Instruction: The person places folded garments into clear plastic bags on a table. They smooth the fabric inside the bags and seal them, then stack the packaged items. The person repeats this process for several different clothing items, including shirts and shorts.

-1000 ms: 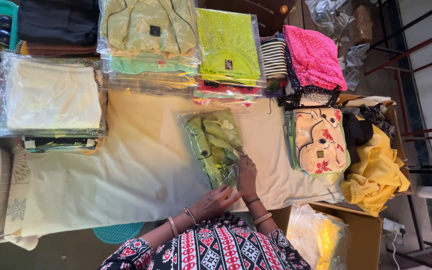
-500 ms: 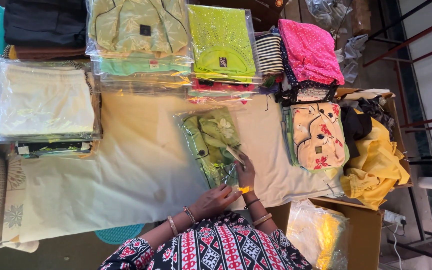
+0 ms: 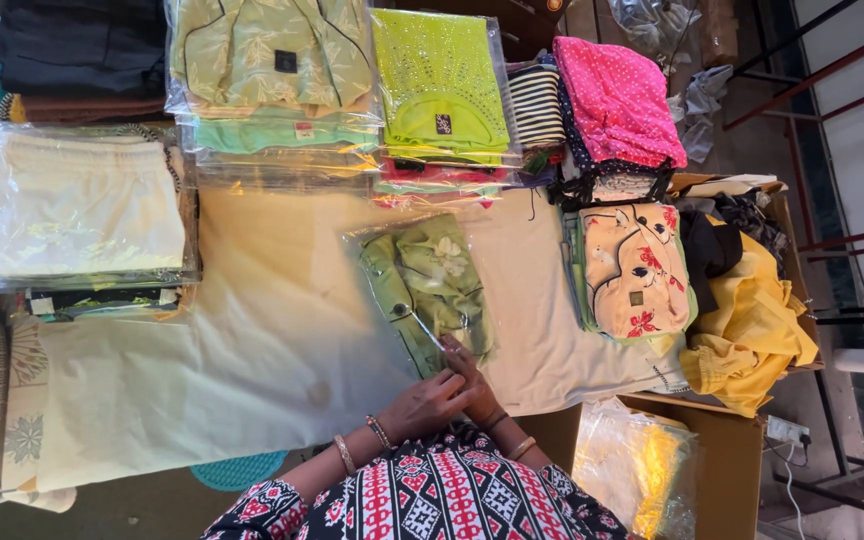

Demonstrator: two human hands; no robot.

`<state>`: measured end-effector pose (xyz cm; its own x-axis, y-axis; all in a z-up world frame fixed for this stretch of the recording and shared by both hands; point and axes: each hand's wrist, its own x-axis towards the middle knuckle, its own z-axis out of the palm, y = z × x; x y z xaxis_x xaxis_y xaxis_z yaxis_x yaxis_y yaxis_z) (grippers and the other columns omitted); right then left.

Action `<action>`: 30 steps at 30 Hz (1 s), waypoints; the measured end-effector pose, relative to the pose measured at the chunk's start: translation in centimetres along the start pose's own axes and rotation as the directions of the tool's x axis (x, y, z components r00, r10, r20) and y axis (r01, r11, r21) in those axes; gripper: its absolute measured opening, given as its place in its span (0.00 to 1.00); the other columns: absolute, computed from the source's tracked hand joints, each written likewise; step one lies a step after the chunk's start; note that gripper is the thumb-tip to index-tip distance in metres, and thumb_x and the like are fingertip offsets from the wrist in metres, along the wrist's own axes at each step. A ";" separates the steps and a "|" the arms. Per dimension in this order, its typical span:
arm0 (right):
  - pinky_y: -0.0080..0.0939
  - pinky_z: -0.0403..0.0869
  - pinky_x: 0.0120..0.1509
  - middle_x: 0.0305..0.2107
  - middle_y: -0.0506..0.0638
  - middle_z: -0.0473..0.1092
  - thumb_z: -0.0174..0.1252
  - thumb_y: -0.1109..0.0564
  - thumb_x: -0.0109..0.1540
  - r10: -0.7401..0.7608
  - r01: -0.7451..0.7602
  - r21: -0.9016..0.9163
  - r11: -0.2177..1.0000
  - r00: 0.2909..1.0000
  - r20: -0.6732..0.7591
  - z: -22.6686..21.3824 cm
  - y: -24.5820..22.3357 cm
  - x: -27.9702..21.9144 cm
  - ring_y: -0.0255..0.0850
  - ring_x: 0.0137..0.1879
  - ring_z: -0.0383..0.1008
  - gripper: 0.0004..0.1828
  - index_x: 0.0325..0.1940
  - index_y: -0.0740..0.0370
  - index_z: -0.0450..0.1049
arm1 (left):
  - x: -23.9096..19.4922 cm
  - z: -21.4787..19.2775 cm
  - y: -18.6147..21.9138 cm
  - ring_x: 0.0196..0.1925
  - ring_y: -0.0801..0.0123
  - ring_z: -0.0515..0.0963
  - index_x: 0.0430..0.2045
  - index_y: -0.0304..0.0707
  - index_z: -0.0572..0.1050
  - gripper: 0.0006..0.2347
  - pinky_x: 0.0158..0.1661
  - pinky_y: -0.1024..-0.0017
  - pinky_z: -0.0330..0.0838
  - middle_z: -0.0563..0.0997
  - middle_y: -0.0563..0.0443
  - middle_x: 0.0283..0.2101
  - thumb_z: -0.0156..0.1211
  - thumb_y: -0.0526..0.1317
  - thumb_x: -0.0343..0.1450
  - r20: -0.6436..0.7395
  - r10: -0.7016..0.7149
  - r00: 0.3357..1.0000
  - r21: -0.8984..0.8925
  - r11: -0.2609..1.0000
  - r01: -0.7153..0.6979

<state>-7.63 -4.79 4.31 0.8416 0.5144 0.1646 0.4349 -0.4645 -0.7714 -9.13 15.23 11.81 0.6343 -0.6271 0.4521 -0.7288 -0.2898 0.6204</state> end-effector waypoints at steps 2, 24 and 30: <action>0.50 0.62 0.77 0.69 0.58 0.60 0.54 0.62 0.66 0.161 -0.139 0.188 0.972 0.981 -0.107 1.3 1.9 -0.5 0.55 0.75 0.59 0.32 0.75 0.58 0.57 | 0.1 -0.6 0.3 0.45 0.57 0.76 0.55 0.34 0.71 0.19 0.46 0.66 0.75 0.73 0.45 0.41 0.56 0.34 0.68 0.010 -0.005 1.000 0.003 1.000 0.005; 0.55 0.66 0.76 0.65 0.53 0.68 0.49 0.64 0.73 -0.429 0.301 -0.344 0.890 0.808 -0.404 1.1 3.5 13.4 0.57 0.72 0.68 0.15 0.64 0.61 0.63 | -0.5 -0.2 0.0 0.44 0.56 0.75 0.62 0.34 0.70 0.23 0.46 0.65 0.74 0.74 0.44 0.40 0.57 0.37 0.70 0.060 0.046 0.997 0.035 0.998 -0.048; 0.67 0.59 0.69 0.57 0.65 0.65 0.57 0.51 0.65 0.008 -0.212 -0.657 0.724 0.954 -0.300 -0.4 2.6 15.7 0.69 0.67 0.60 0.23 0.63 0.61 0.67 | -0.8 -0.2 0.1 0.47 0.55 0.76 0.57 0.34 0.70 0.20 0.46 0.65 0.75 0.74 0.44 0.41 0.58 0.36 0.69 0.073 0.033 0.997 0.015 0.999 -0.034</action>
<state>6.86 1.79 5.11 0.9025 0.2711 0.3348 0.3463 -0.9188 -0.1894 -9.60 15.87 11.67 0.5898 -0.6870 0.4244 -0.7537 -0.2794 0.5949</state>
